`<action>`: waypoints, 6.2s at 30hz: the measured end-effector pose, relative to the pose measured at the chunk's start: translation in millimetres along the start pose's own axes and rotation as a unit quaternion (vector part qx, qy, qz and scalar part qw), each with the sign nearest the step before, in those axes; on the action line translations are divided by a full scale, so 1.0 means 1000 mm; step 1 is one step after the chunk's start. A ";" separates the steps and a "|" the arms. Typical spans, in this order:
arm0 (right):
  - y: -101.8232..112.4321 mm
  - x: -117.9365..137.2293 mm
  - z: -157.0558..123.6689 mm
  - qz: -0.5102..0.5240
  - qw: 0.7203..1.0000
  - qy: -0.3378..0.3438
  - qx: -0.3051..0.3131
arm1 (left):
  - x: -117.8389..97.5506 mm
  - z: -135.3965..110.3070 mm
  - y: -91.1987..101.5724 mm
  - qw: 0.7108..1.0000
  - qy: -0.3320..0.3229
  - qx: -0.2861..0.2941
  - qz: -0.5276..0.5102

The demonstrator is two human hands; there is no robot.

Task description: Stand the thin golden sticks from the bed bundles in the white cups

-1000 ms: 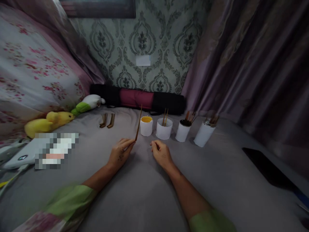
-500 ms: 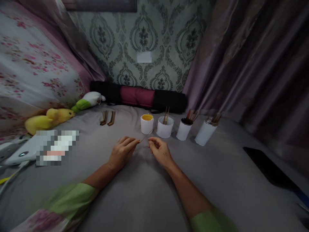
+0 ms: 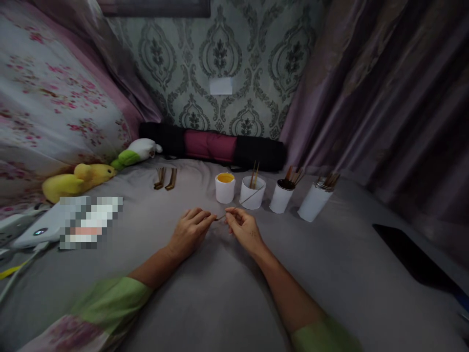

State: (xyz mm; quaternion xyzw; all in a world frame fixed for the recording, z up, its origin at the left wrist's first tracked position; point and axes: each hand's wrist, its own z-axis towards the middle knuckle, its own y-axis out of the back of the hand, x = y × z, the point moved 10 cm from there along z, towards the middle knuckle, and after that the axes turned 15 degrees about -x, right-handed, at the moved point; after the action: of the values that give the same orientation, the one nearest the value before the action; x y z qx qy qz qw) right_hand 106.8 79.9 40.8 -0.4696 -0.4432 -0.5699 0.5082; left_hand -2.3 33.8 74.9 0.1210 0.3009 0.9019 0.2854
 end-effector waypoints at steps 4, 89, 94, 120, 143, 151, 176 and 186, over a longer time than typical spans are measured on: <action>-0.001 -0.001 0.000 0.015 1.000 -0.004 0.002 | -0.002 -0.001 -0.003 1.000 -0.009 0.013 0.004; 0.008 -0.017 0.006 -0.022 0.999 -0.008 -0.025 | 0.006 -0.051 -0.075 0.437 0.602 0.131 -0.655; 0.010 -0.018 0.006 -0.017 0.999 -0.018 -0.032 | 0.007 -0.052 -0.077 0.435 0.606 0.129 -0.653; 0.053 -0.030 0.018 0.059 0.979 -0.076 -0.182 | 0.009 -0.055 -0.073 0.461 0.630 0.144 -0.608; 0.095 -0.029 0.023 0.156 0.938 -0.054 -0.304 | 0.010 -0.055 -0.071 0.462 0.639 0.148 -0.596; 0.105 -0.027 0.023 0.166 0.929 -0.048 -0.328 | 0.012 -0.056 -0.073 0.457 0.644 0.145 -0.596; 0.113 -0.015 0.015 0.095 0.937 -0.061 -0.331 | 0.010 -0.056 -0.068 0.399 0.650 0.134 -0.633; 0.130 0.022 0.023 0.061 0.939 -0.026 -0.338 | 0.020 -0.062 -0.071 0.319 0.662 0.103 -0.670</action>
State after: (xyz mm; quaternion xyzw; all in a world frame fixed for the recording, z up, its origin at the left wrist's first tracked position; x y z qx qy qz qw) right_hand 236.8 87.2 69.6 -0.6543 -0.2080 -0.6419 0.3414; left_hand -11.9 62.5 -16.7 -0.7306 0.4591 0.1456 0.4840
